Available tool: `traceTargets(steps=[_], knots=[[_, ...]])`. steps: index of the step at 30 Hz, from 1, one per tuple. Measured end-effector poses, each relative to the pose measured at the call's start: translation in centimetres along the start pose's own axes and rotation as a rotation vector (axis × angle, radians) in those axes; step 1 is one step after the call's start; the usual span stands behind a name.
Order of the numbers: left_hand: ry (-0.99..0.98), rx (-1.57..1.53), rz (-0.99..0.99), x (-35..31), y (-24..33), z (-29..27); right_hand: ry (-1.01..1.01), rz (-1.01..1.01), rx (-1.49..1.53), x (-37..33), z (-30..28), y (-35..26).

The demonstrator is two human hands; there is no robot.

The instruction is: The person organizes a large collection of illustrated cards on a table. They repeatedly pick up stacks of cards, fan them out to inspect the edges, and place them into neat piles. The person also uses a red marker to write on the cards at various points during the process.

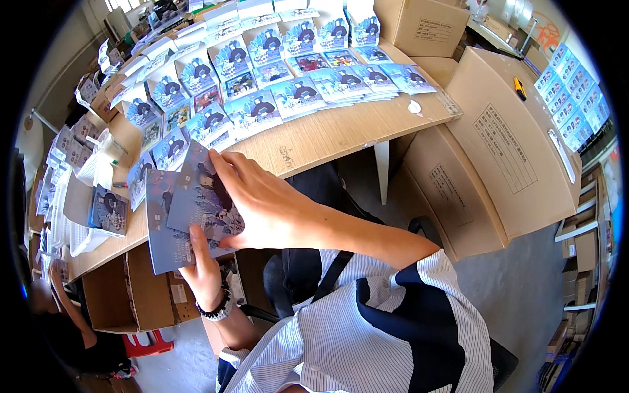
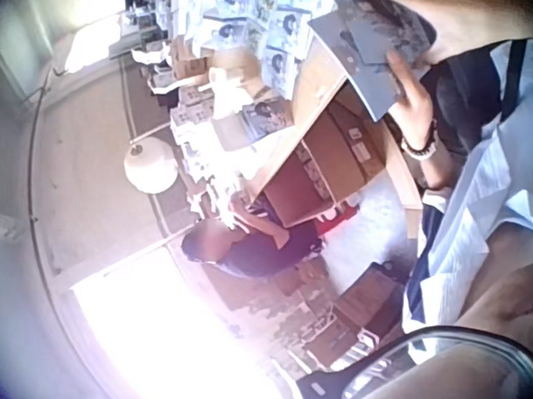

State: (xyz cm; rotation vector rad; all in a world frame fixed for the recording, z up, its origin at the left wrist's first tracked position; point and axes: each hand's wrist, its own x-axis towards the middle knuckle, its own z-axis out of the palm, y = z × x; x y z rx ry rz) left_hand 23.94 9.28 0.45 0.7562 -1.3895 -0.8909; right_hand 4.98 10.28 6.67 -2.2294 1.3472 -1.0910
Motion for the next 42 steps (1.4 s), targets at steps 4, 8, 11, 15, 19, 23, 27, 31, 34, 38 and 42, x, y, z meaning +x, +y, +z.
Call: traceTargets(steps=[4, 8, 11, 15, 19, 23, 27, 31, 34, 38, 42], knots=[[-0.073, -0.105, -0.043, -0.2, 0.2, -1.0, 0.291, -0.15, -0.073, 0.8, -1.1, 1.0], [-0.004, -0.108, -0.068, 0.2, 0.4, -1.0, 0.531, -0.217, -0.419, 0.7, -4.1, 2.3], [0.005, -0.107, -0.078, 0.4, 0.2, -1.3, 0.592, -0.237, -0.497, 0.6, -5.5, 2.3], [0.001, -0.135, -0.088, 0.3, 0.7, -1.0, 0.631, -0.22, -0.535, 0.4, -6.1, 2.5], [0.003, -0.136, -0.105, 0.3, 0.4, -1.0, 0.657, -0.219, -0.561, 0.1, -6.8, 2.9], [0.004, -0.135, -0.1, 0.4, 0.4, -0.9, 0.699, -0.186, -0.668, -0.2, -7.9, 3.8], [-0.019, -0.132, -0.085, 0.5, 0.4, -0.6, 0.733, -0.173, -0.723, -1.4, -9.6, 4.6], [-0.011, -0.078, -0.118, 0.2, 0.5, -1.2, 0.792, -0.225, -0.791, -1.7, -10.6, 6.4], [-0.014, -0.067, -0.175, 0.3, 0.6, -0.9, 0.866, -0.151, -0.926, -1.8, -14.9, 9.1], [0.01, -0.086, -0.122, 0.5, 0.5, -0.7, 0.913, 0.07, -0.948, -0.9, -19.7, 15.4], [-0.028, -0.088, -0.122, 0.5, 0.0, -1.1, 0.67, 0.475, -0.924, 0.6, -21.0, 19.5]])
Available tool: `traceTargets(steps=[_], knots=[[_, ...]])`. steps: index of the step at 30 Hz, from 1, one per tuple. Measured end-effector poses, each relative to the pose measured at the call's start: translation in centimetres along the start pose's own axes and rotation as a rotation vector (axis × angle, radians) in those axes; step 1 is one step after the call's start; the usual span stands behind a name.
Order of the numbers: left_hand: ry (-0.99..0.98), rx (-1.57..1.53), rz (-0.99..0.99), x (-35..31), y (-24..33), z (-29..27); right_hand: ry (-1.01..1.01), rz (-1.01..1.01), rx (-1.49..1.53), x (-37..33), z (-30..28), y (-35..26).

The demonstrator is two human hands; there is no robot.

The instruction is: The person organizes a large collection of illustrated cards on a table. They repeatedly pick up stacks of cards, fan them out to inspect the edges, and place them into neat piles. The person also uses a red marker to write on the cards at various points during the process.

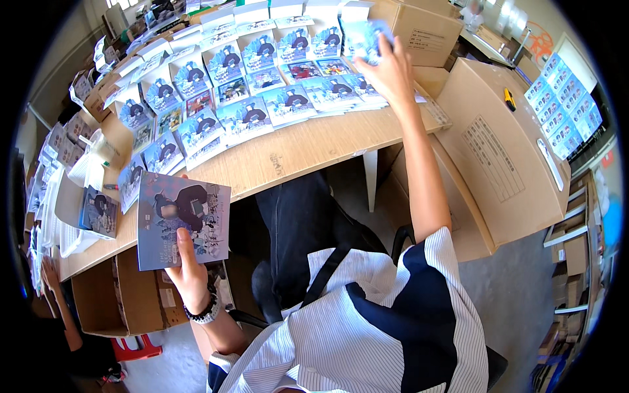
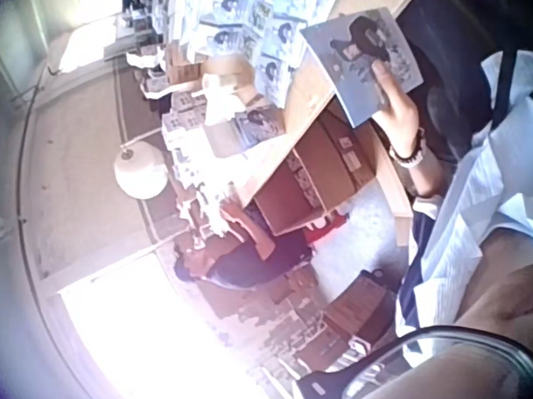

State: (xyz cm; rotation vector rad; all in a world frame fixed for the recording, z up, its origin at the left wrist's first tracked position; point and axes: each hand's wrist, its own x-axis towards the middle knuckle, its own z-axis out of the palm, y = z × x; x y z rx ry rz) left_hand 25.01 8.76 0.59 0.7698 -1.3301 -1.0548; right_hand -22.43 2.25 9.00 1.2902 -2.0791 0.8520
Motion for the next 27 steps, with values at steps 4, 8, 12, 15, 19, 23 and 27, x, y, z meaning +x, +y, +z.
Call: traceTargets(steps=[4, 8, 12, 15, 19, 23, 27], knots=[[0.03, -0.011, 0.004, 0.2, 0.0, 0.6, 0.052, -0.108, -0.122, -1.2, 0.4, -0.9], [0.063, 0.037, -0.027, 0.2, 0.0, 0.7, -0.007, -0.42, 0.266, -4.5, -1.8, -6.7], [-0.01, 0.009, -0.02, 0.2, -0.2, 1.1, -0.644, -0.551, 0.921, -11.7, -5.6, -14.8], [-0.174, 0.12, -0.032, 0.3, 1.0, 1.8, -0.787, -0.628, 1.135, -15.6, -7.1, -19.1], [-0.221, 0.147, 0.001, -0.1, 1.4, 2.0, -0.529, -0.601, 0.945, -18.1, -7.5, -21.4], [-0.29, 0.092, -0.016, 0.1, 1.7, 1.7, -0.521, -0.532, 0.996, -18.4, -8.0, -22.2], [-0.311, 0.161, 0.081, 1.1, 1.2, 1.7, -0.212, -0.498, 0.919, -17.4, -7.3, -21.9]])
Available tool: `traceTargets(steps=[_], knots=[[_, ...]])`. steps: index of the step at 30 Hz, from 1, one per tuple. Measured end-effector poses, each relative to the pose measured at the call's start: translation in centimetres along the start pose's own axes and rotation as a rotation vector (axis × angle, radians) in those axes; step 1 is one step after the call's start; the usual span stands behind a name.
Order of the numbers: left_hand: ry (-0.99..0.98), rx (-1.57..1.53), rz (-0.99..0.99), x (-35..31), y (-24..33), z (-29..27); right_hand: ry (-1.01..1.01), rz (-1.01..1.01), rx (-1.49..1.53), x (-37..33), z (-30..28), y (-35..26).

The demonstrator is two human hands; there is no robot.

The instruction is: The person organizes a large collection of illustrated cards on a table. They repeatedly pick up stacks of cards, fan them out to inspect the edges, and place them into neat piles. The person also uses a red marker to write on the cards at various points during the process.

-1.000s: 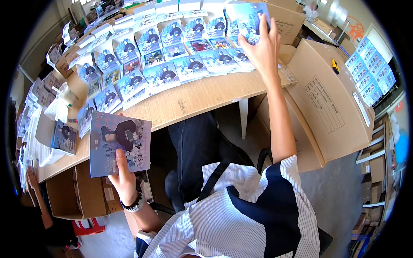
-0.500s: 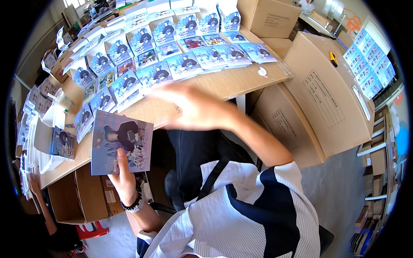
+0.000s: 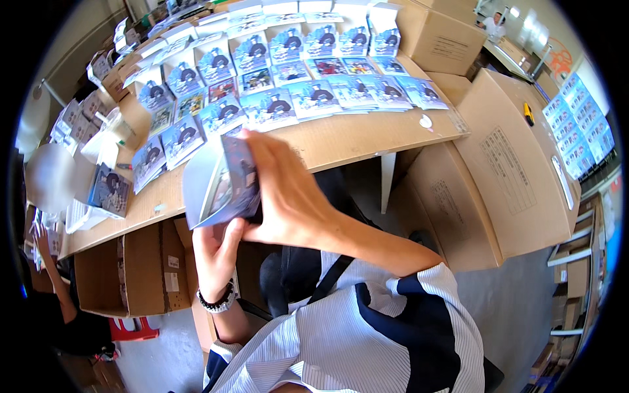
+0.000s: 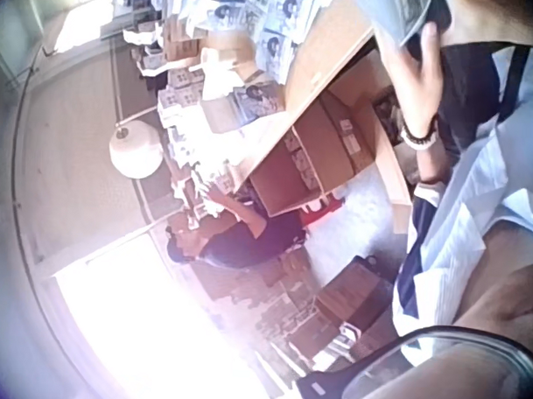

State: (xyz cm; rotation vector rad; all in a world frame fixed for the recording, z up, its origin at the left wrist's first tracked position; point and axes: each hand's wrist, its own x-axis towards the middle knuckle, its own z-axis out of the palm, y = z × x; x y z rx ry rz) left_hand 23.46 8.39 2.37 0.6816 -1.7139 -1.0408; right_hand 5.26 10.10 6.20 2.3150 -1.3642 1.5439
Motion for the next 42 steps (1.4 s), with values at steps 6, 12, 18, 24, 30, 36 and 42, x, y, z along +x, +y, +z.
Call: traceTargets(steps=[6, 12, 18, 24, 30, 36, 42], knots=[[0.006, -0.065, -0.043, 0.3, -0.5, 0.3, 0.089, -0.089, -0.073, 0.4, 0.1, 1.4], [0.0, 0.132, 0.02, 1.0, 0.7, -0.6, 0.03, 0.012, -0.089, 0.0, 0.6, 0.8], [0.369, 0.091, -0.052, 2.0, -1.8, -1.4, -0.263, 0.274, -0.027, -2.9, -0.6, 3.0], [0.747, 0.612, -0.133, 7.5, -10.6, -18.8, -0.346, 0.343, 0.111, -4.1, -3.9, 6.4], [0.671, 0.966, -0.218, 13.8, -18.2, -28.5, -0.23, 0.401, 0.057, -3.6, -7.8, 11.1], [0.521, 1.092, -0.272, 12.6, -20.5, -31.5, -0.089, 0.317, -0.178, -2.9, -12.7, 16.6], [0.433, 1.516, -0.115, 14.2, -15.9, -22.9, -0.114, 0.316, -0.601, -4.3, -17.8, 25.6]])
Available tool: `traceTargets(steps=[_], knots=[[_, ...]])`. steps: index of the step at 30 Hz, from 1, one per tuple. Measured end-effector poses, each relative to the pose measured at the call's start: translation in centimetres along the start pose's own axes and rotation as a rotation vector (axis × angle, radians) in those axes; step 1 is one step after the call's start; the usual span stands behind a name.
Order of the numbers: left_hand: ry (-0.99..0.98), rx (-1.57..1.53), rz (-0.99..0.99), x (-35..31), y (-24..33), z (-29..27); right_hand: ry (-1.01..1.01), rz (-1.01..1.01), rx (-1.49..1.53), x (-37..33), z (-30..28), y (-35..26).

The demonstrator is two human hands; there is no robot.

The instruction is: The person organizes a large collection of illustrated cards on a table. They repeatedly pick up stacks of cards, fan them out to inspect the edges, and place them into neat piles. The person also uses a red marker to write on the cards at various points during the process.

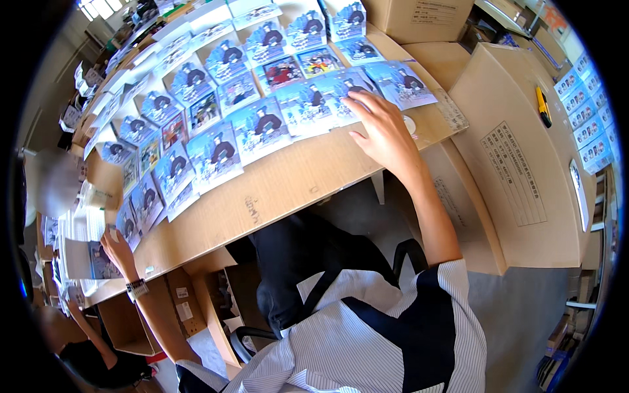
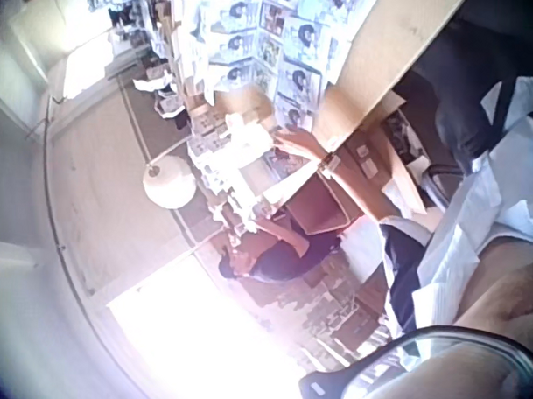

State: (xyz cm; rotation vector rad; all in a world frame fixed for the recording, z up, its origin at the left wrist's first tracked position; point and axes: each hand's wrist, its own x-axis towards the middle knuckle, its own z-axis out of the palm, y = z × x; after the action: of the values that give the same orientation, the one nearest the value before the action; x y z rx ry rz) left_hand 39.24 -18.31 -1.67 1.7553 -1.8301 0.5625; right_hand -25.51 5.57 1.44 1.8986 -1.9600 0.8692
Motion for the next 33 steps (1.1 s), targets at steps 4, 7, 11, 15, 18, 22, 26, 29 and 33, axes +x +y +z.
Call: traceTargets(steps=[4, 7, 11, 15, 18, 22, 26, 29, 33], knots=[[-0.086, -0.382, 0.34, -1.4, 14.7, -5.7, -0.066, -0.09, -0.108, 0.5, 2.5, 3.2], [-0.236, -0.62, 0.453, -2.9, 25.1, -8.4, -0.107, -0.065, -0.145, 0.4, 2.4, 4.2], [-0.447, -0.868, 0.636, -4.1, 35.8, -9.7, -0.068, -0.014, -0.206, 0.9, 1.3, 5.2], [-0.534, -0.96, 0.805, -5.1, 42.2, -9.7, 0.005, 0.008, -0.054, 1.9, 0.5, 6.6], [-0.577, -1.02, 0.913, -5.5, 45.7, -9.6, 0.102, 0.328, 0.089, 3.8, -0.9, 10.7], [-0.597, -1.065, 1.013, -6.2, 49.6, -8.9, -0.354, 0.69, -0.065, 6.5, -0.6, 18.7], [-0.508, -1.092, 1.028, -6.8, 54.8, -6.6, -0.64, 0.726, 0.356, 8.1, -1.3, 20.2], [-0.423, -1.027, 0.979, -7.6, 59.5, -3.3, -0.739, 0.96, 0.384, 9.2, -2.5, 19.9], [-0.443, -0.813, 0.97, -7.5, 62.4, -1.0, -0.808, 1.028, 0.367, 9.6, -1.8, 21.2]])
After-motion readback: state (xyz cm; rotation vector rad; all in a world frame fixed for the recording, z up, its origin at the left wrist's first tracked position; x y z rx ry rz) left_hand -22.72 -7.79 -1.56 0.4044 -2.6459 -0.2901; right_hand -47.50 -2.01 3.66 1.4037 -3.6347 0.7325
